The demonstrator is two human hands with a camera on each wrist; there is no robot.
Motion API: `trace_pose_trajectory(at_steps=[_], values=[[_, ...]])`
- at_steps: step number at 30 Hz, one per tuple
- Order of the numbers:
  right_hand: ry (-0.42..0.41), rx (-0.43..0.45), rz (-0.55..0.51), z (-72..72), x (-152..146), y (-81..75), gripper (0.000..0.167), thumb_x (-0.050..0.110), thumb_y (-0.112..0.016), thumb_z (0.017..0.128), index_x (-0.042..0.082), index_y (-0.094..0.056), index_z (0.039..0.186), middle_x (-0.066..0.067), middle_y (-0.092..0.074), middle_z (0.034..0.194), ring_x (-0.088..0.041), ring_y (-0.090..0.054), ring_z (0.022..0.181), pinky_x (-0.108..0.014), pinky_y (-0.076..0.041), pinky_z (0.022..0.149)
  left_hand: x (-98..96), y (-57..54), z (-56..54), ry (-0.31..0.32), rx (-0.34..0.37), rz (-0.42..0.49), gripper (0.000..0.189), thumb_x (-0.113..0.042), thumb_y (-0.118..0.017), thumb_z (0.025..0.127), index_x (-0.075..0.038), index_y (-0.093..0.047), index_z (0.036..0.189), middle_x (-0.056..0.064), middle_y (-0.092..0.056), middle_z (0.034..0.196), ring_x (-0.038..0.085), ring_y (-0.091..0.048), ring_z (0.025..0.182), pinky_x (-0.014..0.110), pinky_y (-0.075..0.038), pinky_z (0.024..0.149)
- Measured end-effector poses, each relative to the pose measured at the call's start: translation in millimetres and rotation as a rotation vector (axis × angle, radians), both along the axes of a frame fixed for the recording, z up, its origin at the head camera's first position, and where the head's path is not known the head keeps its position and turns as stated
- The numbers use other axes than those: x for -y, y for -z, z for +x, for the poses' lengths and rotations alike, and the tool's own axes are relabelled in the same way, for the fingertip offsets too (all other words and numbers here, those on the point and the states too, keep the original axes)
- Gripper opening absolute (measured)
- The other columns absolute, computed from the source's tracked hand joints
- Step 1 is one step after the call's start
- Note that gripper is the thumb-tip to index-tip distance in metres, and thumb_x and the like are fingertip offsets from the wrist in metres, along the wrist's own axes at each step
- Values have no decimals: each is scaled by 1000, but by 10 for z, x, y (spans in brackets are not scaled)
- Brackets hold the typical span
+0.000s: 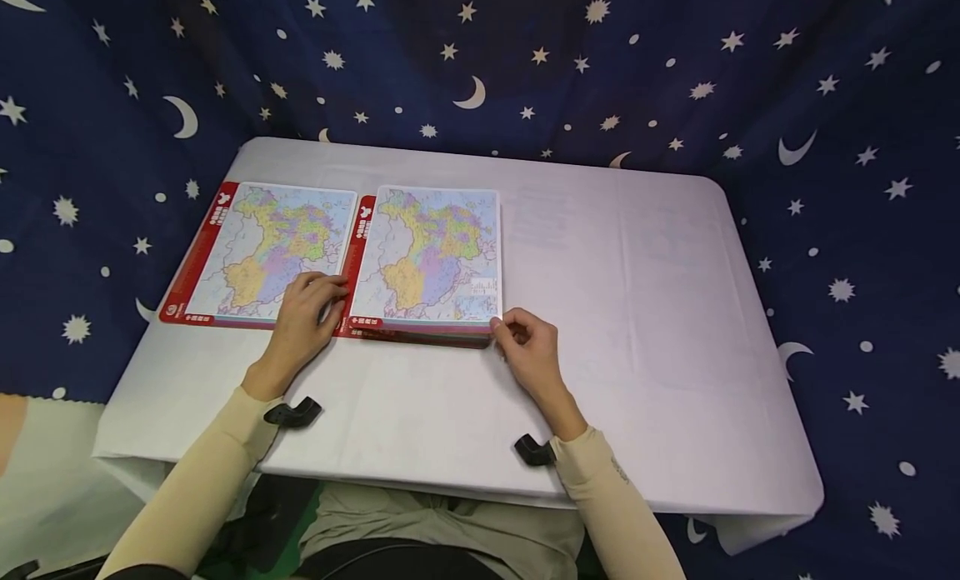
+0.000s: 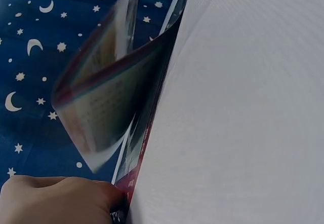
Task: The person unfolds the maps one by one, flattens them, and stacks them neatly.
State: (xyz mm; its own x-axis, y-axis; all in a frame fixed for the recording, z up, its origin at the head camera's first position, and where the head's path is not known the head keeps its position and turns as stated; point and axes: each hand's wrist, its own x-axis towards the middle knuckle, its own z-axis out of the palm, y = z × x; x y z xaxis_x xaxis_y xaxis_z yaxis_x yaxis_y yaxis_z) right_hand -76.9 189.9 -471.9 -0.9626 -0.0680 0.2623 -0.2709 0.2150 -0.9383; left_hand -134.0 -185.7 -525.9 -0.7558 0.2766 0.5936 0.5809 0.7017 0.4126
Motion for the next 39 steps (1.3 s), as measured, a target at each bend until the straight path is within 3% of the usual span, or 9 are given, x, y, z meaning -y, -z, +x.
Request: trace_pose_trajectory(at_steps=[8, 15, 19, 26, 33, 39], values=[[121, -33, -75, 1, -58, 12, 22, -6, -60, 99, -17, -61, 80, -14, -53, 59, -29, -53, 49, -20, -46, 49, 8, -12, 10, -4, 10, -7, 13, 2, -75, 91, 1, -75, 104, 18, -75, 125, 40, -58, 117, 53, -43, 91], [220, -50, -37, -62, -203, 159, 24, -7, -55, 99, -18, -62, 79, -32, -54, 64, -46, -50, 49, -30, -46, 44, -20, -16, -21, 3, 3, 3, 12, 2, -74, 91, 1, -74, 103, 18, -75, 124, 40, -58, 117, 54, -42, 91], [261, -49, -30, -112, -296, 260, 25, -5, -55, 100, -16, -63, 79, -34, -55, 65, -45, -51, 47, -28, -46, 43, -28, -21, -22, 0, 21, 5, 12, 2, -73, 92, 0, -75, 104, 17, -74, 126, 40, -58, 119, 54, -42, 93], [268, -23, -50, -118, -379, 309, 25, 0, -60, 100, -9, -64, 77, -22, -57, 61, -32, -54, 45, -24, -46, 44, 22, -6, 20, -16, 39, -6, 13, 2, -73, 93, 0, -75, 105, 17, -73, 127, 40, -57, 120, 55, -42, 93], [230, 12, -64, -95, -444, 341, 26, 0, -57, 104, -13, -65, 83, -35, -57, 68, -34, -54, 47, -27, -47, 46, 33, -5, 24, -8, 41, -4, 12, 1, -72, 94, 0, -74, 106, 17, -72, 129, 40, -56, 121, 56, -41, 94], [203, 41, -71, -14, -403, 95, 25, -4, -54, 103, -19, -63, 86, -42, -55, 72, -42, -52, 50, -28, -49, 47, 24, -12, 16, -5, 27, 6, 12, 2, -73, 94, 0, -74, 106, 18, -73, 128, 41, -57, 121, 56, -42, 93]])
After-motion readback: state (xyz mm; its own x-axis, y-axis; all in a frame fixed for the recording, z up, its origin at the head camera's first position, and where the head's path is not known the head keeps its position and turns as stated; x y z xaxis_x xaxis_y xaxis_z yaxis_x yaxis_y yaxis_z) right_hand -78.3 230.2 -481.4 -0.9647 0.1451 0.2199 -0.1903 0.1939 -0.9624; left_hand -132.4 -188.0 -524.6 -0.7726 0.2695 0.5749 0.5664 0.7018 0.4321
